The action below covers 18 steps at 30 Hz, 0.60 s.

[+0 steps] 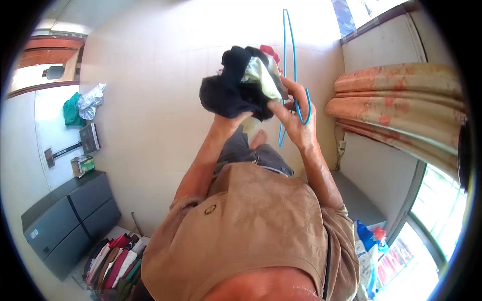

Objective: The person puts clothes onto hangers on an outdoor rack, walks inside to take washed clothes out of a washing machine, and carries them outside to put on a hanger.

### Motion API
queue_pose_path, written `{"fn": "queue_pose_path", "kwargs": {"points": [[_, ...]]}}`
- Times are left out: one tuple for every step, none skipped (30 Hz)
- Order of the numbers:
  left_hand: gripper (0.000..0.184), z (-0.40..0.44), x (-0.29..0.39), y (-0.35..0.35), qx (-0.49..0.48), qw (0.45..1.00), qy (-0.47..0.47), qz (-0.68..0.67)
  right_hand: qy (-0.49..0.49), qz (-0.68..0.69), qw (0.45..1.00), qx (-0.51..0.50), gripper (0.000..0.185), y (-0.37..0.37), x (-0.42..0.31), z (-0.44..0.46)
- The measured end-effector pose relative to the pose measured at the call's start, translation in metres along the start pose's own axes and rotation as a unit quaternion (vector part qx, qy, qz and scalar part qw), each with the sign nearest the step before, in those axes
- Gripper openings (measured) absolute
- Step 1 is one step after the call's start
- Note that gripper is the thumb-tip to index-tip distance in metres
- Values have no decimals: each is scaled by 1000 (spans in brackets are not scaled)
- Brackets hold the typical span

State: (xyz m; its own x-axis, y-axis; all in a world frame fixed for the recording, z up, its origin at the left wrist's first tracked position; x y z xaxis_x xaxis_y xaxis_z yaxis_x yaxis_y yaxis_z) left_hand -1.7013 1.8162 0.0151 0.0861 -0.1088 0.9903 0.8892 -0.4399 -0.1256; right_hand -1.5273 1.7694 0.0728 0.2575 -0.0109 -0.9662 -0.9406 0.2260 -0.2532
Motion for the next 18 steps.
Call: {"fn": "queue_pose_path", "kwargs": {"points": [[37,22,-12,-2,8,999,-20,-24,15,30,999,7,47,-3,13,24],[40,52,-24,-4,16,998,-29,-46,20,59,998,18,37,-7,26,52],[40,82,-32,-7,15,999,-23,-47,0,71,997,28,22,-10,34,78],[42,101,-47,-4,2,995,-62,-81,5,70,997,32,22,-17,39,96],[44,114,-61,-2,-14,987,-110,-114,41,120,990,57,19,-24,50,112],[44,135,-69,-1,-24,987,-110,-115,63,168,980,86,18,-33,57,134],[43,164,-72,0,-40,986,-81,-143,64,197,971,117,18,-40,59,151],[42,196,-62,3,-59,982,-58,-173,61,194,970,130,18,-46,55,171],[40,225,-65,12,-45,931,-113,-345,67,217,957,178,17,-59,57,191],[40,258,-59,16,-62,930,-113,-344,77,242,941,226,17,-71,61,208],[43,278,-58,24,-93,898,-138,-407,47,250,933,254,16,-82,61,221],[43,300,-66,30,-104,861,-191,-459,65,249,928,270,16,-90,64,229],[43,322,-73,36,-107,819,-245,-508,60,268,918,286,17,-101,66,244],[43,357,-72,46,-123,821,-236,-505,38,289,909,297,18,-116,70,274],[42,386,-78,50,-91,820,-245,-509,29,290,907,304,18,-128,74,304],[43,402,-84,53,-52,815,-263,-514,34,291,904,312,16,-138,77,323],[43,422,-98,59,-48,811,-298,-501,44,292,901,318,15,-146,83,338],[43,443,-104,68,-47,811,-302,-498,47,293,899,321,13,-157,92,358]]}}
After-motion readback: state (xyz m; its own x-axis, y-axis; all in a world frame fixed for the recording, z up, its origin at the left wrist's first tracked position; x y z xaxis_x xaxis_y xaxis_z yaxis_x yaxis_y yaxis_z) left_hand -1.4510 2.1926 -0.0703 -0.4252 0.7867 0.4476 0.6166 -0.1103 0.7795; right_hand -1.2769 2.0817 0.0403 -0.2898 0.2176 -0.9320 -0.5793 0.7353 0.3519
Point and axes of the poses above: each hand's wrist, its own z-axis towards the middle knuckle, its own y-axis out of the palm, x = y × z, the point moved 9 cm from there along z, towards the middle knuckle, and after that the axes turned 4 degrees about -y, right-handed, at the moved point
